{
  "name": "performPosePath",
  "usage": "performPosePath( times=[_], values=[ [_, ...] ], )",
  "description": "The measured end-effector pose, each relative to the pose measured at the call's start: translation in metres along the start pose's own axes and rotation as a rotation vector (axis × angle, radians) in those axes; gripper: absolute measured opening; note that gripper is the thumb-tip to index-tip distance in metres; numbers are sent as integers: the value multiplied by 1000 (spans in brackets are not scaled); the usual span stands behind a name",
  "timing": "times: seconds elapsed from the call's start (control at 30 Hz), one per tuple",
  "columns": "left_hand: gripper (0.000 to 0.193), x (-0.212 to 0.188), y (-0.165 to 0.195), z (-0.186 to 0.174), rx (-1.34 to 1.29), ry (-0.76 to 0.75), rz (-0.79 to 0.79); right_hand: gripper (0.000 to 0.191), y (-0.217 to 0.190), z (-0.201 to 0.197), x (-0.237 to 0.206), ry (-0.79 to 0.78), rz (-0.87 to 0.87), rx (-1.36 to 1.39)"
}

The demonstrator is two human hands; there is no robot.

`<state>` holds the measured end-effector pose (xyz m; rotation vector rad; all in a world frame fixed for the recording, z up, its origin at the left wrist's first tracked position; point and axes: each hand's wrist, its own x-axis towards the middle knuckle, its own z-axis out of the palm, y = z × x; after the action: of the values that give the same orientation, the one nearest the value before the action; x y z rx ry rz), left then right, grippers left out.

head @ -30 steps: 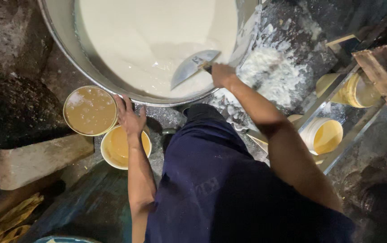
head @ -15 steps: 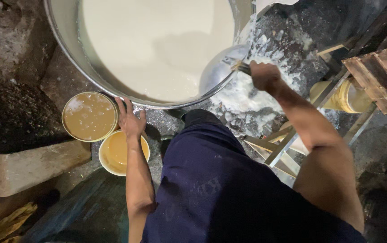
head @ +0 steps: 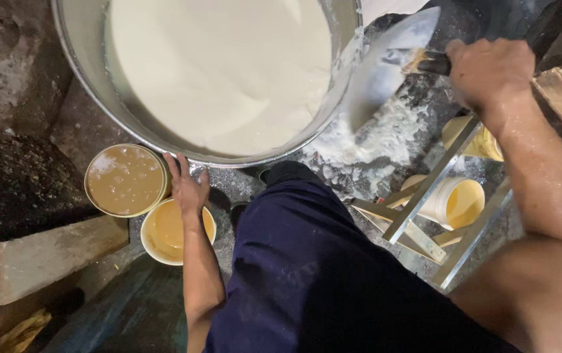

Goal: The person uses a flat metal skimmer to scoop yellowish whey off the surface of a large basin of white curd and pours the liquid into a blue tub and small bowls. They repeat the scooping across the basin, move between the large basin, a second tub, and bowls, and set the skimmer on the basin rim at the end.

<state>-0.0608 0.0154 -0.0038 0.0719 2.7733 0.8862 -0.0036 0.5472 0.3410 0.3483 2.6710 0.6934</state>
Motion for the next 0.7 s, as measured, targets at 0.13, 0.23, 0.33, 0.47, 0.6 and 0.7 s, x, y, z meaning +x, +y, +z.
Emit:
performPosePath(
  times=[0.13, 0.23, 0.33, 0.47, 0.6, 0.7],
  values=[
    [90, 2, 0, 3, 12, 44, 45, 27, -6, -12, 8, 19, -72, -148],
    [89, 6, -2, 7, -18, 43, 17, 15, 0, -12, 18, 103, -79, -60],
    [91, 11, 2, 7, 9, 100, 73, 35, 0, 14, 48, -10, -11, 122],
    [87, 14, 21, -1, 23, 136, 35, 19, -61, 95, 118, 516, -625, 1193],
    [90, 20, 41, -7, -32, -3, -207, 26, -192, 137, 179, -554, -117, 2263],
    [83, 19, 37, -5, -93, 98, -177, 17, -249, 117, 189, -1140, -396, 2516]
  ],
)
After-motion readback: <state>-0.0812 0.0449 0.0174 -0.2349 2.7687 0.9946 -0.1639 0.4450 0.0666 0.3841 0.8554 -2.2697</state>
